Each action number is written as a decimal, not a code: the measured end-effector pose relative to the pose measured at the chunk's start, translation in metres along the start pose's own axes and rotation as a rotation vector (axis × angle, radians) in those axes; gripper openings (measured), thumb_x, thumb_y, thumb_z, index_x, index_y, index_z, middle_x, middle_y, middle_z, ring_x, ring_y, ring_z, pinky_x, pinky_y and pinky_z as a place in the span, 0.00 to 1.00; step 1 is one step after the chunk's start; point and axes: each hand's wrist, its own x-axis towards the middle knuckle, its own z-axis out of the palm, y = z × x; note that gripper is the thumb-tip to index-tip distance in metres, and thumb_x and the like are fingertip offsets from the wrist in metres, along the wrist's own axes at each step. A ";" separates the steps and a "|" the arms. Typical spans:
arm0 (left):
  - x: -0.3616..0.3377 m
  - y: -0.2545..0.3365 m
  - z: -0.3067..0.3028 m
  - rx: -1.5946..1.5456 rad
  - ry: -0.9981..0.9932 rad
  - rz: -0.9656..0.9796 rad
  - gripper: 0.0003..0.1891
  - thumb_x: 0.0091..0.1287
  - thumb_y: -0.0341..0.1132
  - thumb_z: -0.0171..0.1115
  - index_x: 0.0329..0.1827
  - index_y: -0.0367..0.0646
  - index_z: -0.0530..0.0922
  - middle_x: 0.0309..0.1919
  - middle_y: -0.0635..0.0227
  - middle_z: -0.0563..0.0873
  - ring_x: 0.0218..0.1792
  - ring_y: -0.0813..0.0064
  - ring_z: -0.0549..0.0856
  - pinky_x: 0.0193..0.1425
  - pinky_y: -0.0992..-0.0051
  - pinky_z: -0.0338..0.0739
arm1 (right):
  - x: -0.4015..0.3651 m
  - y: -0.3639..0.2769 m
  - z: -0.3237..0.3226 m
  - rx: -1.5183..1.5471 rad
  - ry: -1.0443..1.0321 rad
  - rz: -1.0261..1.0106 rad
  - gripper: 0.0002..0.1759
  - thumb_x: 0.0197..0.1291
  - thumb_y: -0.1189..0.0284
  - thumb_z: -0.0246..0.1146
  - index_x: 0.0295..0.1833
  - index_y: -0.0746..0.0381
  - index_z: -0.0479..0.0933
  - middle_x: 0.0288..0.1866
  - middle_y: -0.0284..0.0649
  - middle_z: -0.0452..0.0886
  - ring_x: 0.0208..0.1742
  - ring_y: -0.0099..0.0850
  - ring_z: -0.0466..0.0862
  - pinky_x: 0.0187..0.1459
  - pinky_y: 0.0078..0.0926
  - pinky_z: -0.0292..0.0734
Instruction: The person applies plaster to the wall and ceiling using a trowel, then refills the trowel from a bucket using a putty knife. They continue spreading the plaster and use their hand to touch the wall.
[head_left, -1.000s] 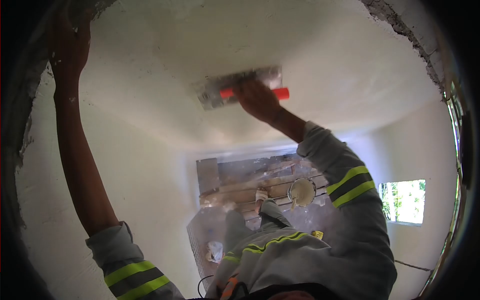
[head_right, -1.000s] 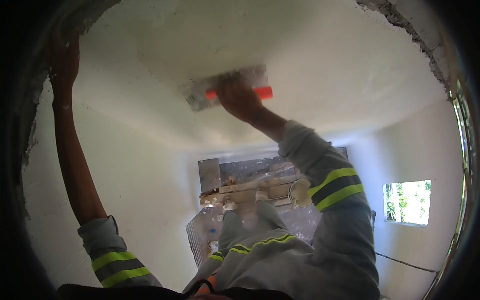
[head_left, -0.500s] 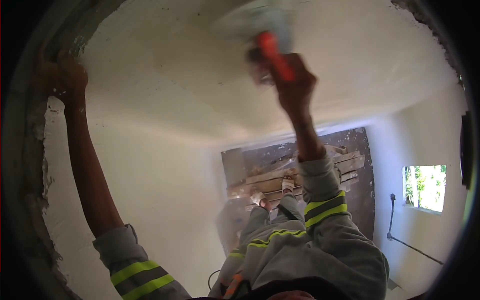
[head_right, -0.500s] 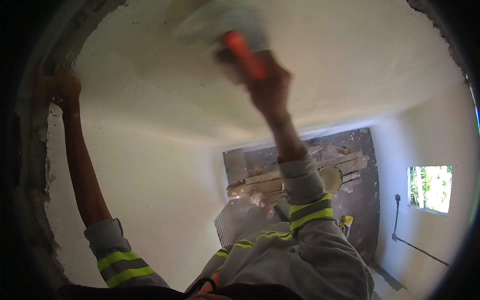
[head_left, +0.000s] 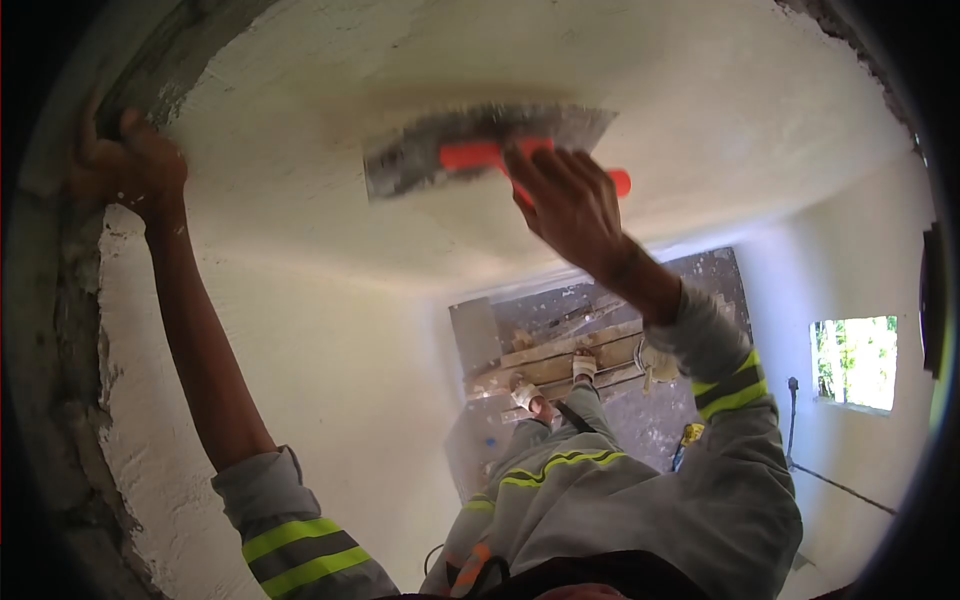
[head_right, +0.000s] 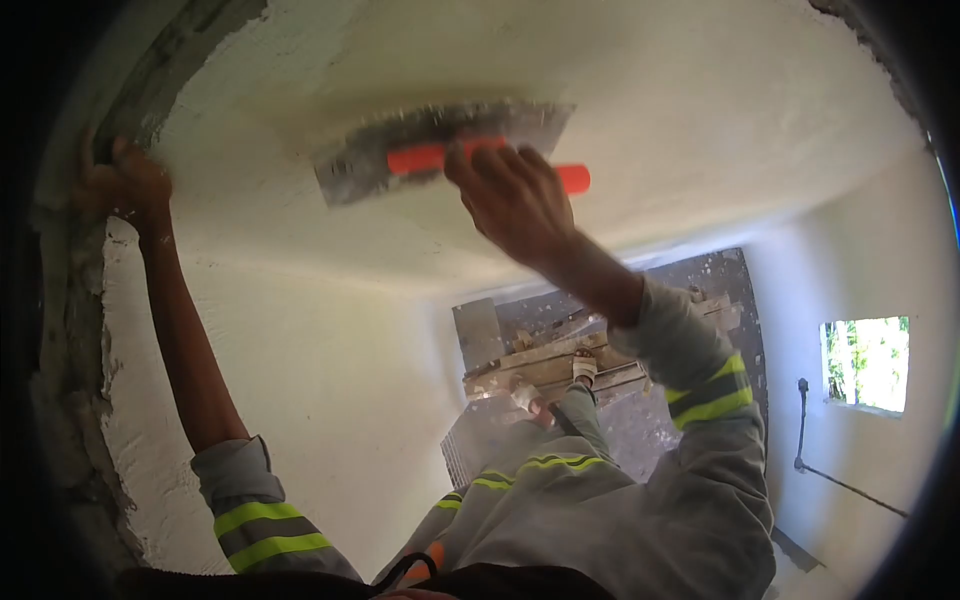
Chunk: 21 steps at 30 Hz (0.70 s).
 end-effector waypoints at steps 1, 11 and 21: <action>0.000 0.001 0.000 -0.028 -0.026 -0.023 0.27 0.75 0.55 0.42 0.48 0.39 0.81 0.48 0.54 0.81 0.50 0.53 0.78 0.56 0.57 0.65 | 0.008 0.011 0.005 -0.012 0.000 -0.007 0.17 0.52 0.76 0.67 0.49 0.61 0.76 0.35 0.36 0.77 0.34 0.31 0.78 0.36 0.29 0.73; 0.006 -0.001 0.003 -0.307 0.054 -0.142 0.34 0.73 0.62 0.42 0.51 0.36 0.79 0.43 0.51 0.82 0.43 0.53 0.81 0.50 0.58 0.73 | -0.133 -0.012 0.091 0.262 -0.146 0.375 0.12 0.57 0.72 0.68 0.47 0.59 0.77 0.37 0.39 0.83 0.38 0.29 0.85 0.39 0.32 0.82; -0.002 0.009 0.003 -0.304 -0.021 -0.273 0.35 0.73 0.65 0.39 0.57 0.41 0.76 0.55 0.49 0.72 0.58 0.50 0.66 0.60 0.51 0.63 | -0.002 -0.003 0.062 0.323 0.258 0.341 0.16 0.52 0.76 0.72 0.48 0.59 0.81 0.36 0.40 0.85 0.29 0.34 0.85 0.32 0.30 0.82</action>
